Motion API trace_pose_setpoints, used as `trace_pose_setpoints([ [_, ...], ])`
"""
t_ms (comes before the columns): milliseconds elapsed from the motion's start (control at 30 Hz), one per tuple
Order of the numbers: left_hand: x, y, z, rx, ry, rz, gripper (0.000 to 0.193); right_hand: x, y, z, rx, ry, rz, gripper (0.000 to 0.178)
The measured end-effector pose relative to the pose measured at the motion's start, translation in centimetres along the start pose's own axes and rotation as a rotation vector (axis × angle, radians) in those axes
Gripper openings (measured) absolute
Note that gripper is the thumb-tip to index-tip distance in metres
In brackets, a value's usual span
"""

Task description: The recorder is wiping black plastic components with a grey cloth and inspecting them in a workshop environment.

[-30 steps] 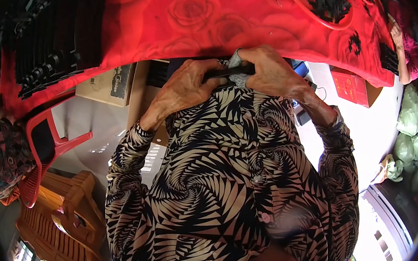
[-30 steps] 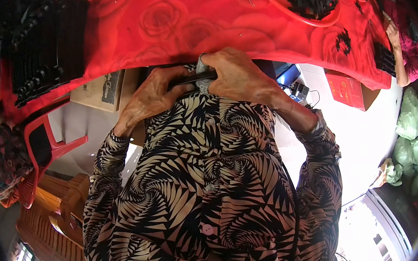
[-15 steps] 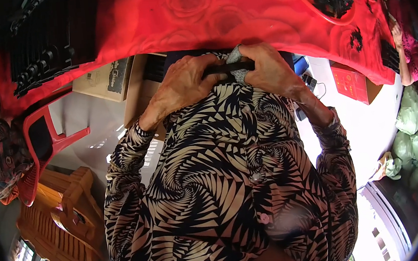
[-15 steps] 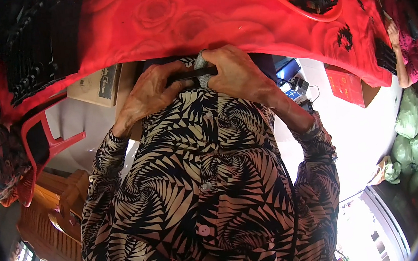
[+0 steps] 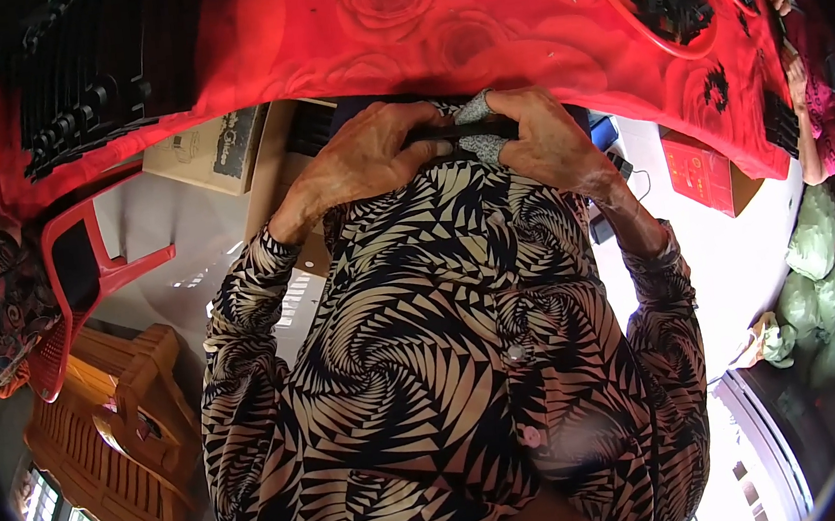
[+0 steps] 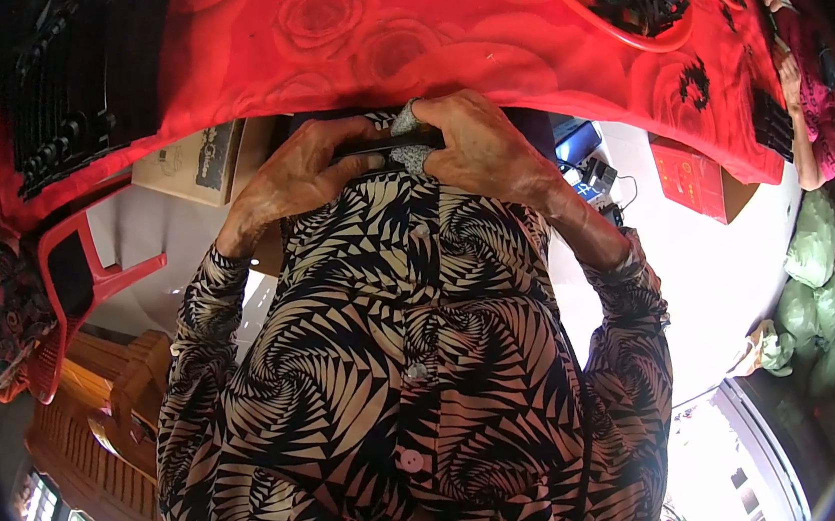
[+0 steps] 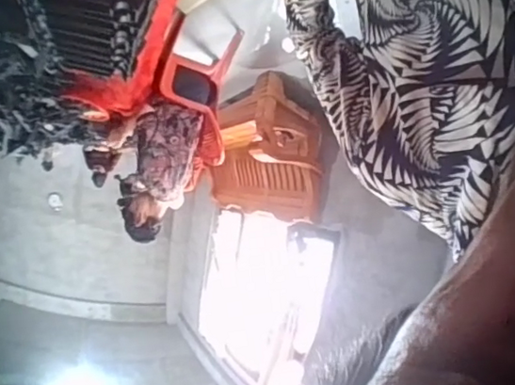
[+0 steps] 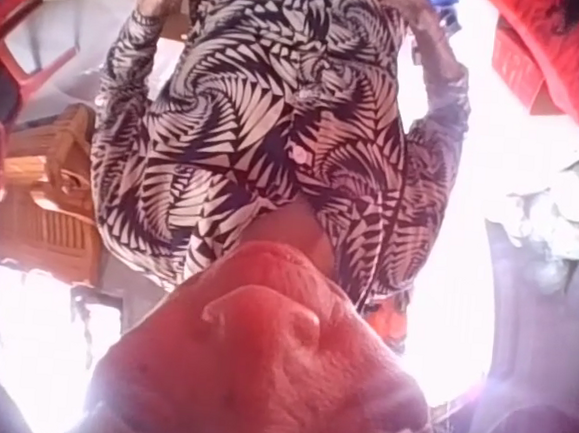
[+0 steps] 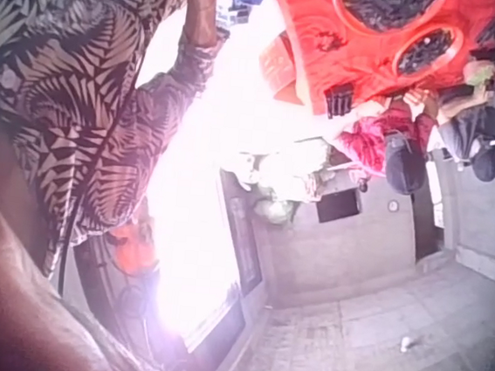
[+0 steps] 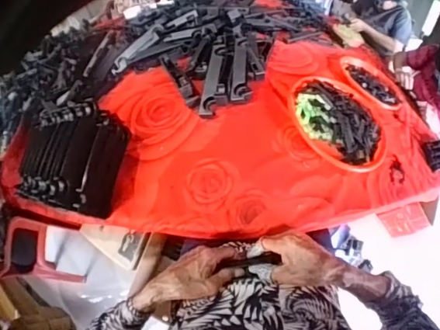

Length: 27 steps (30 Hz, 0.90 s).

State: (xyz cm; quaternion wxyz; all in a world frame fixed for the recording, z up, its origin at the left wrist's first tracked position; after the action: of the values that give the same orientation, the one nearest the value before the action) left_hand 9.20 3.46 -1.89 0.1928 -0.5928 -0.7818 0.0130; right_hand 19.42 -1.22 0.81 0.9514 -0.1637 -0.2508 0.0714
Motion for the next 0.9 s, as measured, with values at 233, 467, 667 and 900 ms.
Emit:
trace_pose_setpoints([
  [233, -0.5, -0.1, 0.0, 0.031, 0.006, 0.024, 0.027, -0.2, 0.2, -0.1, 0.01, -0.092, -0.046, 0.024],
  [467, -0.4, -0.7, -0.5, 0.088, 0.24, -0.088, 0.028, 0.1, -0.1, -0.2, -0.012, -0.105, -0.097, 0.021],
  [667, -0.1, -0.4, -0.5, 0.027, 0.237, -0.098, 0.028, -0.4, -0.1, -1.0, 0.023, -0.009, -0.077, 0.022],
  [900, -0.2, 0.1, -0.4, 0.048, 0.174, 0.047, 0.032, -0.6, 0.0, -0.7, 0.033, -0.075, -0.009, 0.031],
])
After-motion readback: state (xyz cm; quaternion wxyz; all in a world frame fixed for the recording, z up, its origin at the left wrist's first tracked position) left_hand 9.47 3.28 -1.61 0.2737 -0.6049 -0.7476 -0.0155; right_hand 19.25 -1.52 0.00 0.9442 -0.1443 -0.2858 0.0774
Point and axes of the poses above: each hand's wrist, its own y-axis towards the middle knuckle, its own x-axis out of the back of the hand, z = x × y, the point moved 10 cm from there along y, towards the middle knuckle, and after that the axes turned 5 degrees about -x, right-handed, at the moved point
